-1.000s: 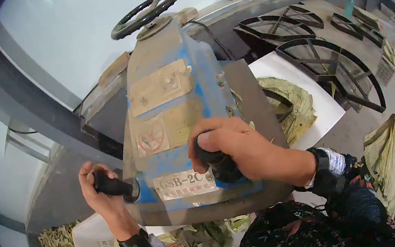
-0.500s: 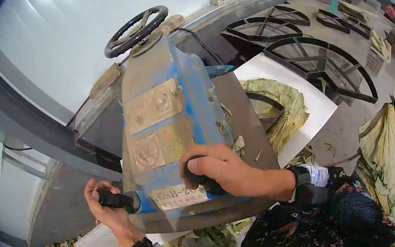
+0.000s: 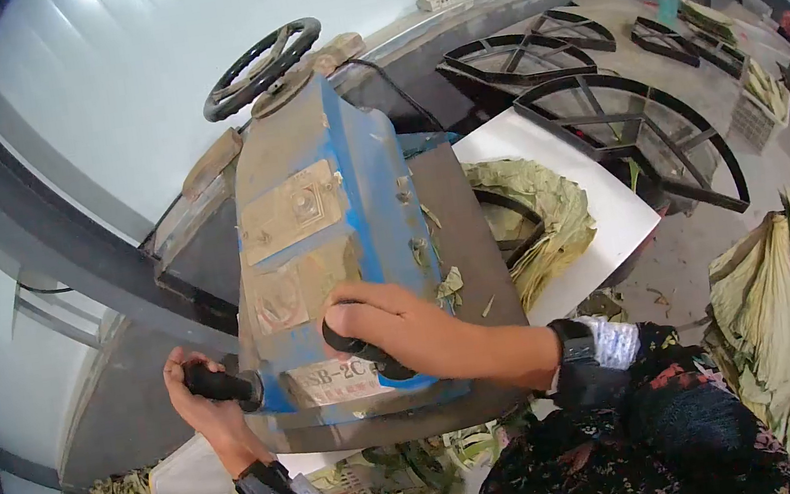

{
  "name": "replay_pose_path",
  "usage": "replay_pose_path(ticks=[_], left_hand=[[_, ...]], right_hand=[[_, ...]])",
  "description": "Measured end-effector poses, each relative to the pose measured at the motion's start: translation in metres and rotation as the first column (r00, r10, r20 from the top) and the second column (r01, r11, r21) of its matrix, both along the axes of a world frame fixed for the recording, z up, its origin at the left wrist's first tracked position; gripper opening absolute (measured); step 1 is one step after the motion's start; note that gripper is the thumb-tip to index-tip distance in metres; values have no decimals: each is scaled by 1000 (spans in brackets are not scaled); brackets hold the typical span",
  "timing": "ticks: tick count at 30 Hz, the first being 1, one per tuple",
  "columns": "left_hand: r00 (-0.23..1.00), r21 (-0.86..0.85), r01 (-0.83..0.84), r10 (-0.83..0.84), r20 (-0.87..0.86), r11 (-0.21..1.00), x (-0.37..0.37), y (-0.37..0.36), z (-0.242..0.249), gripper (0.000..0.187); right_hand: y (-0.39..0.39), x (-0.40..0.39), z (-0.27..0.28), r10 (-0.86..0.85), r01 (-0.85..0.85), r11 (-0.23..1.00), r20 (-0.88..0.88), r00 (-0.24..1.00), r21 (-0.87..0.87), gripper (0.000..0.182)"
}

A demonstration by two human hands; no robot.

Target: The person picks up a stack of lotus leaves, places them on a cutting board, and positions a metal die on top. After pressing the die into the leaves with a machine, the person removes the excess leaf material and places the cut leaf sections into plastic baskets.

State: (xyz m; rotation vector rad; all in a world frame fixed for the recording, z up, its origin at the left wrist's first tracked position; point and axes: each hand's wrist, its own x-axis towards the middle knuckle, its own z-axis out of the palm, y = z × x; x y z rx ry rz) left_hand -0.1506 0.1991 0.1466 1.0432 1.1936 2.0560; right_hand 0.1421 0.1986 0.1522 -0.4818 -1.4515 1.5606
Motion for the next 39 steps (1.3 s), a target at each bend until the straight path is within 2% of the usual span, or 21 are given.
replay_pose_path(ticks=[4, 6, 8, 9, 11, 12, 13, 14, 16, 21, 23, 24, 26, 27, 28, 30, 31, 33, 36, 37, 39], left_hand=[[995, -37, -7, 11, 95, 999, 28, -10, 12, 33], [987, -41, -24, 30, 158, 999, 49, -19, 20, 34], [966, 11, 218, -217, 138, 976, 68, -30, 25, 40], [982, -11, 177, -176, 67, 984, 73, -30, 23, 41], [986, -43, 114, -118, -115, 993, 92, -31, 24, 43], [962, -7, 260, -260, -85, 965, 103, -31, 25, 42], [949, -33, 312, -313, -43, 950, 110, -33, 27, 43], [950, -13, 311, -311, -24, 950, 120, -33, 28, 44], [933, 9, 359, -359, 9, 933, 136, -29, 30, 42], [922, 1, 385, -384, 54, 923, 167, -24, 29, 41], [930, -15, 365, -364, 53, 931, 179, -24, 28, 41], [930, 0, 359, -357, 81, 934, 185, -22, 24, 40], [919, 23, 389, -390, 56, 921, 193, -21, 19, 38], [912, 33, 398, -399, 94, 917, 197, -19, 14, 37], [920, 11, 385, -385, 78, 923, 202, -22, 14, 35], [906, 45, 415, -417, 67, 909, 207, -23, 10, 29], [914, 18, 397, -397, 81, 918, 210, -26, 12, 28], [927, -7, 366, -363, 92, 931, 221, -28, 12, 27], [914, 110, 367, -380, 140, 924, 229, -18, -2, 24], [911, 107, 384, -396, 120, 917, 230, -18, -2, 24], [910, 62, 395, -400, 110, 917, 231, -20, -4, 23]], right_hand=[[-2, 33, 11, -87, 87, 995, 0, 996, 56, 33], [4, 54, 14, -213, 204, 966, 43, 976, 159, 42], [14, 77, 22, -142, 134, 982, 54, 988, 132, 46], [19, 85, 25, -110, 106, 991, 54, 992, 79, 49], [28, 99, 25, -87, 85, 993, 13, 996, 87, 44], [27, 107, 32, -114, 114, 993, 22, 993, 22, 39], [34, 117, 34, -153, 144, 984, 88, 984, 102, 36], [33, 121, 38, -129, 128, 991, 22, 991, 33, 35], [35, 130, 42, -201, 200, 979, 0, 980, -47, 32], [50, 160, 44, -282, 281, 955, 10, 959, -99, 25], [45, 159, 49, -375, 368, 919, -18, 927, -142, 24], [64, 182, 33, -268, 266, 957, -3, 963, -114, 19], [77, 193, 21, -265, 259, 959, -44, 963, -115, 22], [93, 208, 8, -180, 170, 980, -89, 980, -107, 20], [88, 204, 9, -308, 297, 947, -84, 948, -121, 19], [109, 223, -8, -88, 83, 995, -122, 989, -50, 20], [107, 221, -7, -65, 59, 997, -121, 991, -50, 20], [101, 222, -2, -92, 88, 995, -88, 992, -40, 19], [122, 241, -21, 10, -18, 998, -126, 992, -60, 18], [116, 234, -20, -179, 168, 982, -133, 975, -90, 18], [130, 243, -30, -86, 81, 996, -114, 990, -47, 18]])
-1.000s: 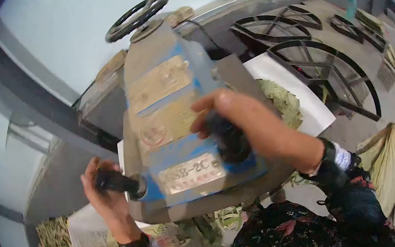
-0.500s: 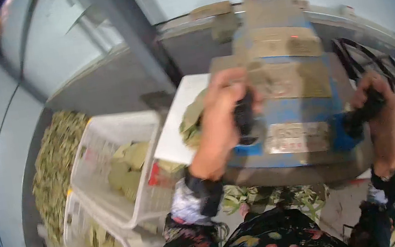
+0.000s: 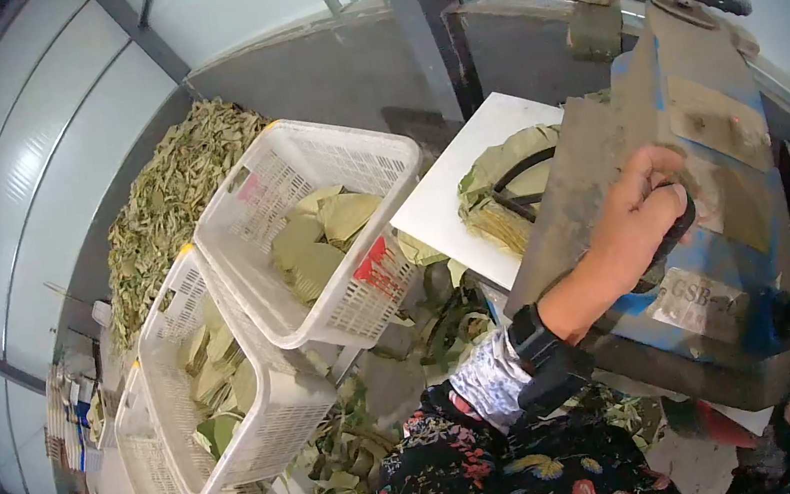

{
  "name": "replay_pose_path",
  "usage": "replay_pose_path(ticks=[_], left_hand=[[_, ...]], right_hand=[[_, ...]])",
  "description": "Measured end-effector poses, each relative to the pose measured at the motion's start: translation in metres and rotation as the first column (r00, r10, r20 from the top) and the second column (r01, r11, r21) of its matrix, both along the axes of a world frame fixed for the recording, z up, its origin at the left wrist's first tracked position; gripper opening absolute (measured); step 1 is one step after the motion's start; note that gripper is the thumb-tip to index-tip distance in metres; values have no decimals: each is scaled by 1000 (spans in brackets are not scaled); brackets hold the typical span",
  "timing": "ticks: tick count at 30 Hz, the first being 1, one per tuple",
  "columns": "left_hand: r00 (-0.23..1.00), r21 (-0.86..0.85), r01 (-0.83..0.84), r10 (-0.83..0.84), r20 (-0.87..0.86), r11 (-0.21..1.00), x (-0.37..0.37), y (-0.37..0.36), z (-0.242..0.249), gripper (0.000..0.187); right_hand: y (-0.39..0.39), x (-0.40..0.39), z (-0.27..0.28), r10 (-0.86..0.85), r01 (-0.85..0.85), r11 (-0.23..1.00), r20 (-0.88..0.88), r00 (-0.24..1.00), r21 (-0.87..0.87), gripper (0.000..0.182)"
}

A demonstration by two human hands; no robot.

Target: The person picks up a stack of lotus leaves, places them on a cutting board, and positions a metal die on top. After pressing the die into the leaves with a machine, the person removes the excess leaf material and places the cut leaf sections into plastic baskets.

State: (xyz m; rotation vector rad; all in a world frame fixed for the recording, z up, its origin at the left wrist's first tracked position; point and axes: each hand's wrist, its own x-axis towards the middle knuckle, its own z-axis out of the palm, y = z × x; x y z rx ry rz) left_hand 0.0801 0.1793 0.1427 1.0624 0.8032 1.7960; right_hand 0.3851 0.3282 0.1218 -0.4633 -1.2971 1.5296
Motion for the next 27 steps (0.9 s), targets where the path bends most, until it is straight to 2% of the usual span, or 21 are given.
replay_pose_path(ticks=[1, 2, 5, 8, 10, 11, 12, 13, 14, 15, 17, 19, 20, 21, 22, 23, 24, 25, 26, 27], left_hand=[[1000, -4, -6, 6, -1, 1000, 1, -1, -2, 23], [1000, -7, -18, 18, -11, 1000, 2, -1, -4, 24], [999, 6, -28, 28, -17, 1000, 2, 3, -13, 23], [999, 24, -36, 36, -2, 999, 4, 6, -19, 22], [1000, 33, -31, 30, 8, 999, 4, 7, -21, 21], [996, 85, -77, 80, -37, 993, 5, 8, -23, 19], [989, 141, -115, 127, -77, 983, 4, 9, -23, 17], [993, 148, -86, 97, -71, 985, 3, 11, -23, 17], [966, 210, -184, 216, -144, 960, 1, 11, -22, 15], [919, 281, -277, 339, -203, 919, -1, 12, -18, 13], [914, 277, -277, 341, -218, 920, -12, 7, -8, 11], [915, 212, -280, 327, -236, 936, -38, -1, -1, 12], [930, 167, -253, 287, -228, 953, -56, -2, 1, 13], [598, 483, -472, 671, -439, 737, -78, 5, 0, 18], [887, 214, -312, 365, -283, 926, -92, 1, 4, 22], [782, 312, -425, 518, -348, 850, -120, 11, -7, 26], [647, 310, -535, 616, -449, 786, -150, 16, -11, 32], [849, 158, -456, 481, -218, 876, -150, 8, 12, 37], [749, 171, -581, 605, -270, 796, -177, 16, 7, 41], [739, 206, -618, 650, -180, 759, -194, 19, 3, 40]], right_hand=[[3, 3, -4, 77, -78, 996, 24, 997, 44, 18], [3, 3, -8, 82, -83, 996, 21, 996, 40, 18], [-1, -2, -13, 31, -30, 999, -48, 998, 21, 18], [-4, -3, -11, -19, 17, 999, 34, 999, 47, 18], [2, 4, -13, 133, -133, 991, 17, 991, 32, 19], [-3, 3, -11, 111, -112, 993, 22, 994, 38, 19], [-11, -4, -7, -3, 3, 1000, 7, 1000, 3, 18], [-18, -10, -2, -121, 121, 992, -5, 993, -32, 18], [-22, -15, 2, -167, 166, 985, 23, 986, 51, 18], [-19, -11, 3, -237, 238, 971, 38, 971, -3, 22], [-30, -19, 11, -243, 244, 969, 32, 970, -34, 28], [-43, -44, 12, -398, 397, 917, -4, 918, -47, 33], [-57, -59, 17, -322, 323, 946, 12, 946, -20, 34], [-75, -79, 25, -251, 251, 968, 34, 967, 5, 36], [-93, -106, 28, -292, 291, 957, 23, 956, 10, 36], [-111, -134, 35, -334, 334, 942, 14, 942, 18, 37], [-129, -158, 46, -367, 363, 930, 84, 926, 53, 35], [-125, -163, 33, -336, 340, 940, 218, 916, 22, 42], [-137, -171, 22, -305, 191, 910, 282, 910, 368, 60], [-146, -167, 17, -450, 44, 778, 506, 736, 627, 80]])
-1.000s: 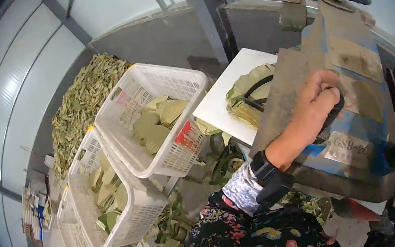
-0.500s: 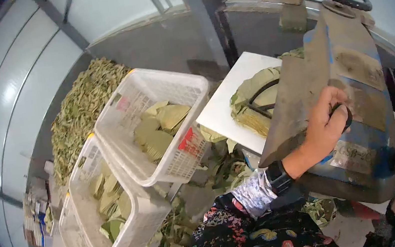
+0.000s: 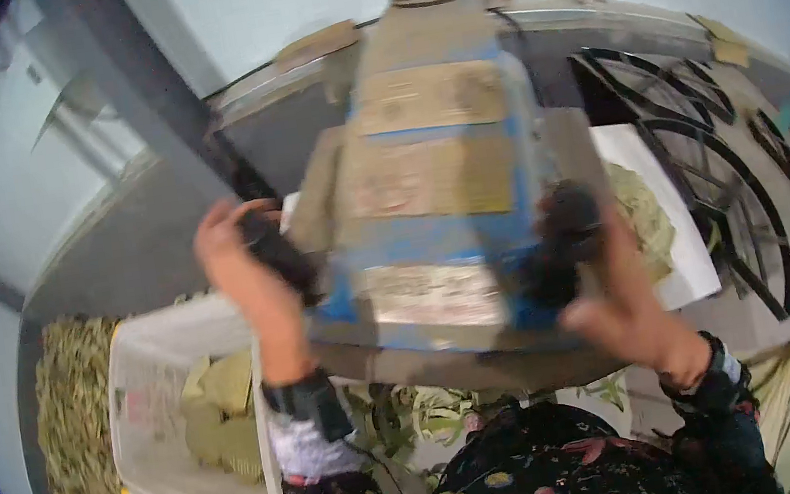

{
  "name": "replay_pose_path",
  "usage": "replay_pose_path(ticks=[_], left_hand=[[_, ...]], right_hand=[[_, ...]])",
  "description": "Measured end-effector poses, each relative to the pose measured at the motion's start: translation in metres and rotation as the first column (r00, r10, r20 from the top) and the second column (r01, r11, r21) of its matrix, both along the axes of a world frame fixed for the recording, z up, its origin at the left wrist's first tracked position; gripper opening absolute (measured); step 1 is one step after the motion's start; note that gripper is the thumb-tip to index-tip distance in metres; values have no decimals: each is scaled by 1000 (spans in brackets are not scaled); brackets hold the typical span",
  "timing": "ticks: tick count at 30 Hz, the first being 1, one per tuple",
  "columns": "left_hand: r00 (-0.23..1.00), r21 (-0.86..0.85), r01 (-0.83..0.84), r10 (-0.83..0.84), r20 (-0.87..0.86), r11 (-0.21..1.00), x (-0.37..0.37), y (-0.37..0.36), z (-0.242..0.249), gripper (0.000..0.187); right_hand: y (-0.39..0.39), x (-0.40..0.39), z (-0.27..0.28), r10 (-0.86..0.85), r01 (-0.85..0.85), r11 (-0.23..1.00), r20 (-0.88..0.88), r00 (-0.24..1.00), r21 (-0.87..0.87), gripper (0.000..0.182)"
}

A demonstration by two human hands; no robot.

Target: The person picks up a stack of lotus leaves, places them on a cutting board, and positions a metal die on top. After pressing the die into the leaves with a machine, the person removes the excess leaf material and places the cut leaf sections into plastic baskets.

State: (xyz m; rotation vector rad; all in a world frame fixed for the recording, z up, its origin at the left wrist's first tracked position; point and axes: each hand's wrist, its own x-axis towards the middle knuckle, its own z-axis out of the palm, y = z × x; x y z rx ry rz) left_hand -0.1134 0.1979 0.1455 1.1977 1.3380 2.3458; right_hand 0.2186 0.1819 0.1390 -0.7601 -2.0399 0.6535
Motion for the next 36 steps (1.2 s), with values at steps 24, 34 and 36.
replay_pose_path(ticks=[24, 34, 36], left_hand=[[282, -369, 50, -368, -886, 928, 109, -52, -152, 65], [542, -500, -61, -392, -743, 864, 90, -56, -112, 71], [501, -391, -159, -268, -823, 906, 80, -90, -96, 69]], right_hand=[[177, 150, -118, -434, 587, 663, 400, 807, -465, 73], [149, 106, -11, -283, 236, 831, -19, 959, -504, 35], [116, 80, 0, -234, 251, 915, 93, 968, -315, 35]])
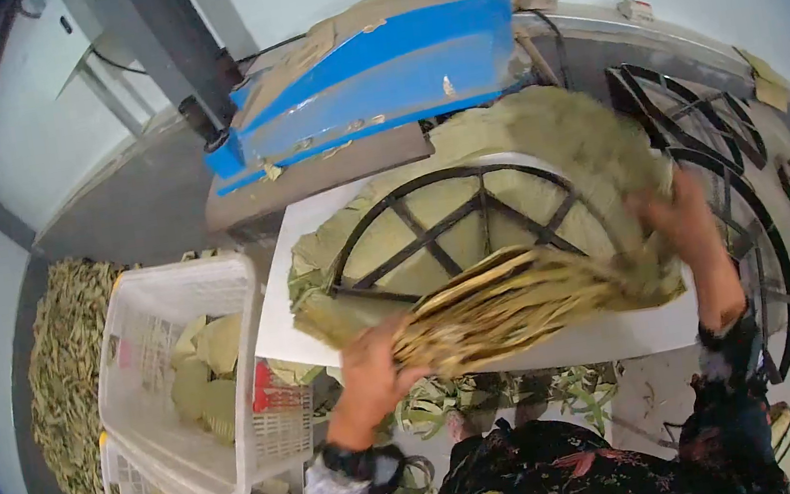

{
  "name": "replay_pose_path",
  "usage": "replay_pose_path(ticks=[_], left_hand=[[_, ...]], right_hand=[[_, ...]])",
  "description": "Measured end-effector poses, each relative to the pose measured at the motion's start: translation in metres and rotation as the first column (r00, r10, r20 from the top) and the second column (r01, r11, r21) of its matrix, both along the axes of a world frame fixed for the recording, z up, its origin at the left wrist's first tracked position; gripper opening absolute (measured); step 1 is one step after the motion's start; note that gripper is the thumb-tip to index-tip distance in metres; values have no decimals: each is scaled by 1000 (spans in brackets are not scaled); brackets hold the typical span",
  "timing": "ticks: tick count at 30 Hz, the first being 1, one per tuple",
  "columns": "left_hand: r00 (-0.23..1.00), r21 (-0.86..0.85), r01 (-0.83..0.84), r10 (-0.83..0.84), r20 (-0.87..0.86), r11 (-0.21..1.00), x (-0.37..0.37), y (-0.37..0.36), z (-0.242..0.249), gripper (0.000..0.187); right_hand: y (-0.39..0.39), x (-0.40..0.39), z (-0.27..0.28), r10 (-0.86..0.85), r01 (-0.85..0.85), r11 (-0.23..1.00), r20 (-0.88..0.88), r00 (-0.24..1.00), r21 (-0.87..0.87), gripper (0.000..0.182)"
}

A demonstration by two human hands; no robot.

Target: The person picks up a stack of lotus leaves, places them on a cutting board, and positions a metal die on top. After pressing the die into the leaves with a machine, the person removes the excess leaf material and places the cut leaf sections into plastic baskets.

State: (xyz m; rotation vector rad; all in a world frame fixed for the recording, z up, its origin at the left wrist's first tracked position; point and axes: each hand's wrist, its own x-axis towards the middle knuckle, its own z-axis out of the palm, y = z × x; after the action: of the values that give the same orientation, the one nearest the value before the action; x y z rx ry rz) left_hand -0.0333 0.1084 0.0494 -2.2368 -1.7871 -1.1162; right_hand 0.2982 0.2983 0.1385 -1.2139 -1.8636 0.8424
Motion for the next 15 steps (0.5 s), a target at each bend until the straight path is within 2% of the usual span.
replay_pose_path(ticks=[1, 2, 3, 4, 5, 6, 7, 8, 9, 10, 11, 13, 15], left_hand=[[998, -36, -60, 60, -22, 998, -7, -28, -1, 68], [978, -176, -167, 186, 98, 970, -25, -66, -33, 64], [925, -320, -251, 324, 197, 914, -42, -109, -67, 61], [927, -344, -322, 368, 73, 882, -46, -143, -66, 57], [914, -361, -393, 402, -55, 846, -50, -176, -64, 53], [887, -617, -368, 462, -9, 695, -53, -213, -75, 54], [848, -821, -288, 530, 21, 494, -58, -257, -93, 56], [933, -625, -75, 276, 231, 777, -85, -308, -169, 46], [931, -628, -86, 288, 227, 774, -80, -311, -166, 46], [929, -747, -99, 331, 168, 658, -71, -310, -155, 43], [930, -846, -106, 353, 102, 522, -66, -308, -143, 40], [936, -969, -113, 351, -30, 218, -48, -288, -113, 35], [935, -988, -116, 325, -143, -100, -17, -260, -95, 31]], right_hand=[[-23, -10, -5, 46, -59, 996, 175, 984, 71, 35], [-39, -19, -33, 114, -150, 978, 229, 967, 146, 37], [-66, -37, -40, 266, -311, 936, 247, 932, 166, 43], [-84, -50, -55, 506, -511, 859, 157, 848, -6, 49], [-98, -67, -79, 678, -578, 734, 419, 604, -356, 50], [-120, -79, -100, 797, -746, 587, 388, 463, -315, 48], [-132, -86, -112, 881, -874, 407, 367, 299, -265, 46], [-128, -87, -117, 886, -881, 394, 361, 290, -262, 46], [-122, -85, -120, 874, -925, 375, 355, 331, -60, 39], [-113, -81, -122, 862, -927, 347, 340, 376, 146, 35], [-94, -74, -123, 843, -906, 402, 331, 424, 135, 32], [-54, -60, -124, 616, -729, 554, 390, 684, 402, 31], [-22, -56, -99, 479, -598, 757, 398, 782, 265, 33]])
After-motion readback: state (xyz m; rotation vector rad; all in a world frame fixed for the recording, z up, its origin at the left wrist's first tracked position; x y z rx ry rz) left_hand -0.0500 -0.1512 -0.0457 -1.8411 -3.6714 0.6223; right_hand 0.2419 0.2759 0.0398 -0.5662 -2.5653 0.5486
